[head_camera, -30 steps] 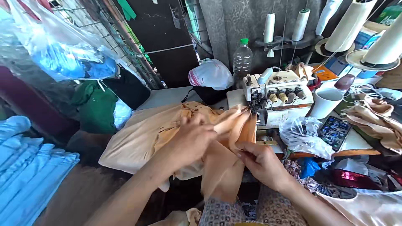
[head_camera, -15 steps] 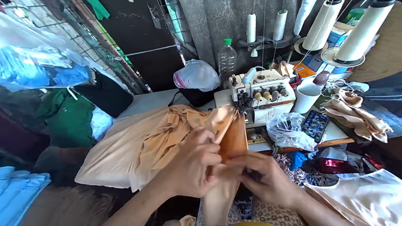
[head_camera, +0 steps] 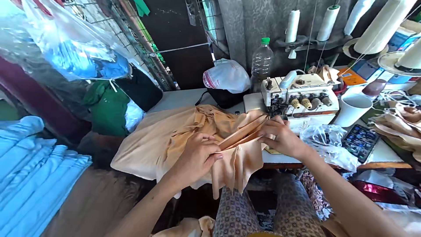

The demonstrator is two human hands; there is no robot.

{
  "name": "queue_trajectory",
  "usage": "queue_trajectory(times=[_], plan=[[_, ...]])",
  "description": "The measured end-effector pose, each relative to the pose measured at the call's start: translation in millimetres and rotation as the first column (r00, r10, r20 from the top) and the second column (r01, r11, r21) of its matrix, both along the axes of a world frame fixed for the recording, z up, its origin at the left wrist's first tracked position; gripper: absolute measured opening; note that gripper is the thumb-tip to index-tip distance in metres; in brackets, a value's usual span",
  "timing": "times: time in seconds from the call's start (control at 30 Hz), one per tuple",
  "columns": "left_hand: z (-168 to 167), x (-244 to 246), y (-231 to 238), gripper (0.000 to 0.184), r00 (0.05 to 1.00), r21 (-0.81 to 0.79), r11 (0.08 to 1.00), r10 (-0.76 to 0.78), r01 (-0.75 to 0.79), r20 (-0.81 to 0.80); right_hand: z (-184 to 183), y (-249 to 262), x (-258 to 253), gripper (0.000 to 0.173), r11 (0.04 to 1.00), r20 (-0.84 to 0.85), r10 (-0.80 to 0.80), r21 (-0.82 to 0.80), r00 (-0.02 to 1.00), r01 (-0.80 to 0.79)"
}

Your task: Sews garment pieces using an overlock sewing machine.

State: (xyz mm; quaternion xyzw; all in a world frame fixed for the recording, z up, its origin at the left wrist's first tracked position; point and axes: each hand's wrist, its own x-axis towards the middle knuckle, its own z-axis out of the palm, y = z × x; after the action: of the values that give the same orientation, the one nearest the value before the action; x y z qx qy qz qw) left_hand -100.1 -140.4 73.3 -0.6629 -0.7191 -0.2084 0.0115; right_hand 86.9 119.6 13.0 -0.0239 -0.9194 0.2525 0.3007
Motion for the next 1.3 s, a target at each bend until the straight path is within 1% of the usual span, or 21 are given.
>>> queue_trajectory(times=[0.1, 0.23, 0.3, 0.33, 0.37, 0.43, 0.5, 0.53, 0.6, 0.63, 0.67, 0.7, 0.73, 0.8, 0.87, 0.93, 1.03, 1.13, 1.2, 1.23, 1.3], plan=[[0.1, 7.3, -2.3, 0.029, 0.998, 0.007, 1.000, -0.003, 0.004, -0.056, 4.0, -17.2, -9.5, 0.014, 0.999, -0.041, 0.007, -0.042, 0.999, -0.009], [-0.3, 12.7, -6.6, 0.030, 0.992, 0.023, 0.999, -0.026, 0.029, -0.123, 1.4, -24.8, -15.8, 0.011, 0.994, -0.105, -0.112, -0.002, 0.988, 0.113], [-0.4, 14.8, -7.9, 0.031, 0.988, 0.034, 0.998, -0.043, 0.048, -0.151, 4.9, -28.4, -17.5, 0.015, 0.989, -0.101, -0.147, -0.004, 0.984, 0.147], [0.1, 16.5, -8.6, 0.031, 0.986, 0.035, 0.998, -0.053, 0.059, -0.159, 8.5, -30.5, -17.8, 0.017, 0.991, -0.075, -0.137, -0.018, 0.988, 0.136], [1.3, 18.6, -9.1, 0.030, 0.984, 0.035, 0.997, -0.065, 0.072, -0.168, 12.9, -33.0, -17.6, 0.019, 0.995, -0.037, -0.095, -0.043, 0.995, 0.093], [2.8, 22.5, -9.0, 0.029, 0.978, 0.068, 0.994, -0.073, 0.088, -0.195, 20.8, -39.2, -17.2, 0.019, 0.993, 0.008, 0.058, -0.107, 0.998, -0.057], [2.9, 29.6, -3.8, 0.028, 0.981, 0.190, 0.980, -0.018, 0.056, -0.194, 25.4, -47.3, -17.4, 0.013, 0.970, -0.038, 0.191, -0.146, 0.981, -0.194], [1.3, 36.7, 2.0, 0.034, 0.986, 0.269, 0.963, 0.040, 0.005, -0.161, 27.9, -51.3, -15.1, 0.010, 0.959, -0.077, 0.210, -0.179, 0.975, -0.220], [-10.9, 58.1, 24.0, 0.059, 0.988, 0.377, 0.917, 0.149, -0.127, -0.030, 28.5, -55.2, -2.2, 0.006, 0.939, -0.218, 0.136, -0.282, 0.967, -0.196], [-23.6, 68.9, 40.2, 0.068, 0.982, 0.372, 0.910, 0.184, -0.184, 0.037, 26.8, -55.2, 8.6, 0.003, 0.921, -0.307, 0.065, -0.347, 0.949, -0.175], [-39.0, 75.9, 58.6, 0.073, 0.977, 0.328, 0.920, 0.195, -0.214, 0.089, 23.5, -54.6, 21.8, 0.001, 0.904, -0.381, -0.012, -0.400, 0.924, -0.153], [-56.1, 76.8, 76.6, 0.071, 0.975, 0.280, 0.935, 0.194, -0.217, 0.106, 18.3, -54.8, 38.2, 0.003, 0.892, -0.415, -0.091, -0.439, 0.905, -0.111], [-74.2, 71.1, 92.5, 0.062, 0.980, 0.299, 0.933, 0.187, -0.200, 0.071, 9.3, -56.7, 55.5, 0.005, 0.880, -0.422, -0.161, -0.471, 0.892, -0.064], [-92.7, 50.3, 108.9, 0.049, 0.989, 0.376, 0.922, 0.133, -0.097, -0.071, -21.2, -65.3, 84.9, 0.009, 0.851, -0.384, -0.263, -0.524, 0.885, 0.025], [-89.0, 33.9, 111.2, 0.039, 0.967, 0.373, 0.927, 0.052, 0.047, -0.251, -59.6, -76.1, 100.6, 0.011, 0.815, -0.323, -0.326, -0.572, 0.888, 0.091], [-84.1, 28.3, 110.6, 0.032, 0.935, 0.334, 0.931, -0.018, 0.145, -0.355, -89.7, -83.3, 103.2, 0.011, 0.773, -0.266, -0.392, -0.615, 0.881, 0.158], [-76.1, 22.3, 119.2, 0.032, 0.915, 0.315, 0.931, -0.046, 0.184, -0.401, -101.3, -72.5, 87.1, 0.010, 0.725, -0.241, -0.482, -0.649, 0.842, 0.230], [-60.6, 15.2, 128.7, 0.041, 0.914, 0.272, 0.945, -0.058, 0.180, -0.402, -97.0, -47.9, 67.1, 0.010, 0.728, -0.245, -0.525, -0.626, 0.815, 0.280], [-44.8, 12.2, 131.7, 0.046, 0.914, 0.214, 0.967, -0.044, 0.142, -0.404, -93.0, -31.0, 54.7, 0.011, 0.735, -0.254, -0.530, -0.613, 0.809, 0.289], [-33.0, 12.8, 131.0, 0.049, 0.921, 0.154, 0.984, -0.024, 0.091, -0.389, -88.8, -23.5, 48.3, 0.010, 0.730, -0.246, -0.527, -0.621, 0.814, 0.285], [-3.7, 16.0, 124.0, 0.054, 0.938, -0.036, 0.997, 0.049, -0.065, -0.342, -77.7, -9.5, 35.3, 0.009, 0.712, -0.214, -0.523, -0.641, 0.825, 0.286]])
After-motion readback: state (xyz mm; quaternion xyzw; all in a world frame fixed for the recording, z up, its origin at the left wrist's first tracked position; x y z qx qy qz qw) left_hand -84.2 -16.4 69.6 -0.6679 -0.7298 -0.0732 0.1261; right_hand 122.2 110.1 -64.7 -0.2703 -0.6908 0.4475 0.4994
